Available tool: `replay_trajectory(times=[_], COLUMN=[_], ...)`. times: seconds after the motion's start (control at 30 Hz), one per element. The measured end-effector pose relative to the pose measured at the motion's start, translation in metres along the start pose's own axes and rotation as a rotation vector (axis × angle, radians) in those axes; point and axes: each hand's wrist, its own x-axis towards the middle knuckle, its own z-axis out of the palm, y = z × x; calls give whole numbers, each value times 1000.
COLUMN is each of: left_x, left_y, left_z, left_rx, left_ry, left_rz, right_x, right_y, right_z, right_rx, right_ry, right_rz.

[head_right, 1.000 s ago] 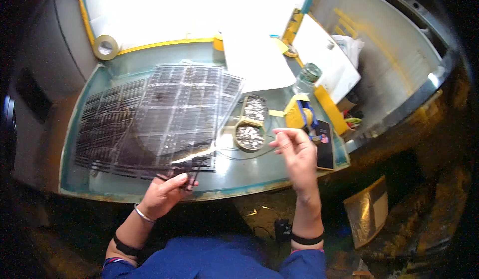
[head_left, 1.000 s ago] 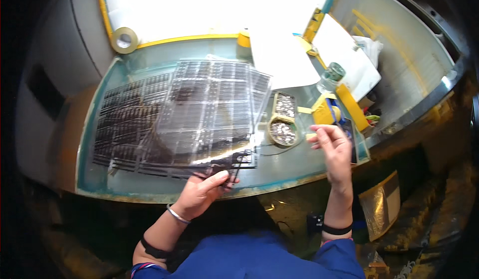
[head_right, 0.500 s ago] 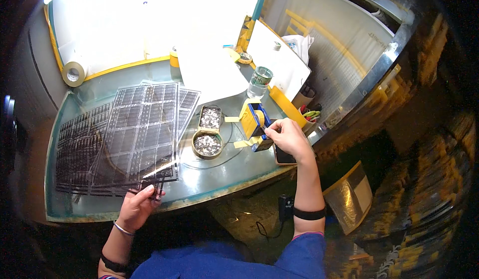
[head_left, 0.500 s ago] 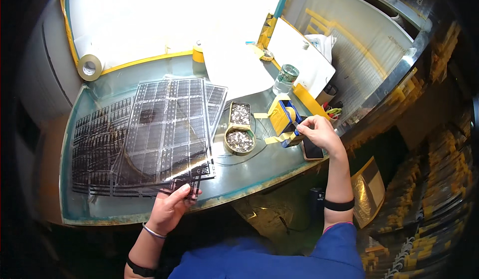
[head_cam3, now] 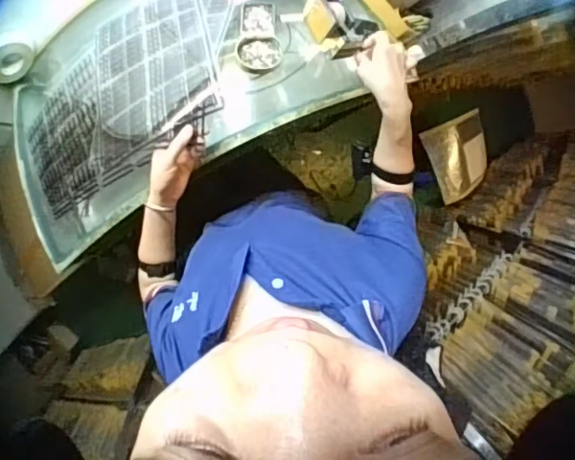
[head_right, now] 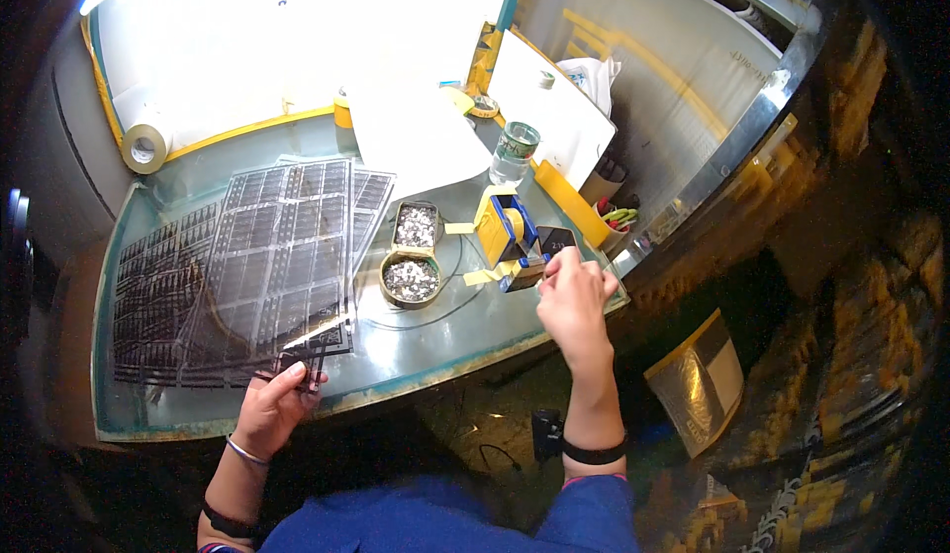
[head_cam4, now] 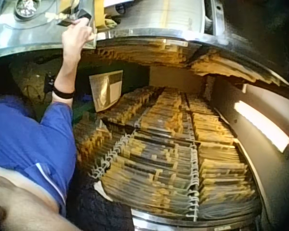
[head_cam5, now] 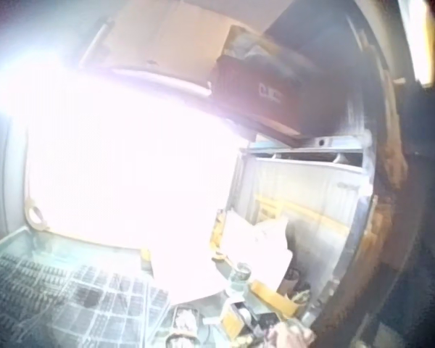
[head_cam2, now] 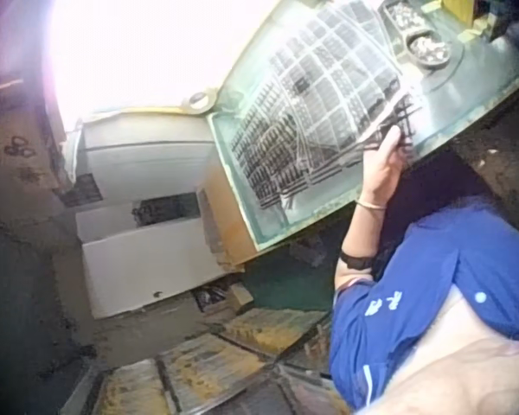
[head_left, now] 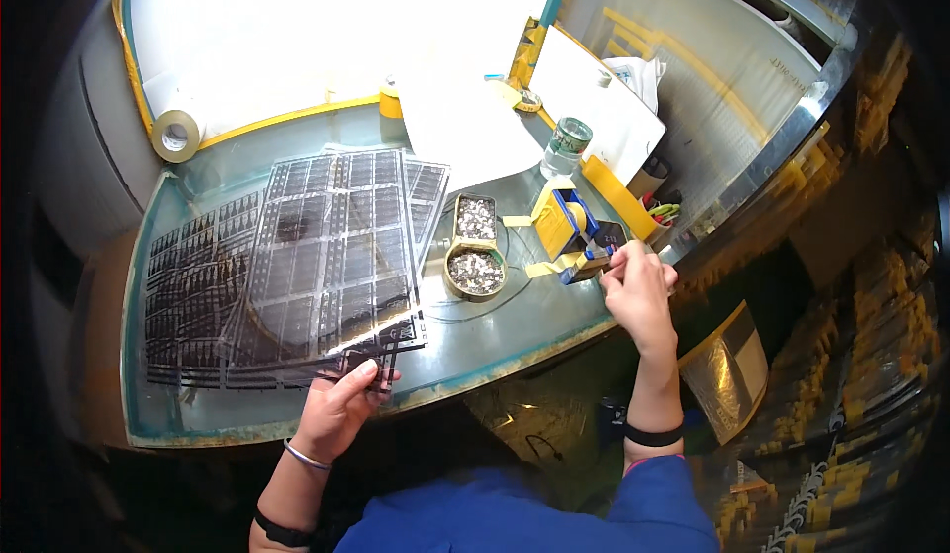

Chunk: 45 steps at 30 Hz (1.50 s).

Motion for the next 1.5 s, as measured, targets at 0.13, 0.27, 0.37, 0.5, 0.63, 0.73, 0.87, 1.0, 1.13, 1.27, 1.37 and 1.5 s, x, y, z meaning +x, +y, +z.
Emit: replay_trajectory(times=[0.13,0.27,0.37,0.5,0.63,0.73,0.87,1.0,1.13,1.27,1.37,1.5], left_x=[3,3,1,2,3,5,4,3,4,2,2,3], left_y=[-3,-3,-2,-5,-5,-7,-3,-3,-4,-5,-5,-5], left_z=[-3,-3,-2,-5,-5,-6,-2,-3,-4,-3,-2,-3], left_rx=[-22,-26,-32,-46,-36,-37,-28,-31,-39,-40,-43,-51], left_ry=[-1,-16,-9,-17,7,-4,6,-2,-20,11,8,-5], left_rz=[2,4,7,31,9,26,20,21,37,29,32,24], right_x=[-16,-31,-29,-15,2,6,20,30,49,54,55,41], right_y=[-39,-44,-29,5,31,25,25,-4,-6,-1,18,25], right_z=[8,21,23,16,21,21,16,3,6,7,6,-3], right_rx=[175,638,752,674,772,771,532,160,23,90,358,635], right_ry=[-9,-66,52,249,203,170,248,140,-102,-160,-137,-138], right_rz=[-169,-35,54,178,170,145,30,7,102,101,-13,-48])
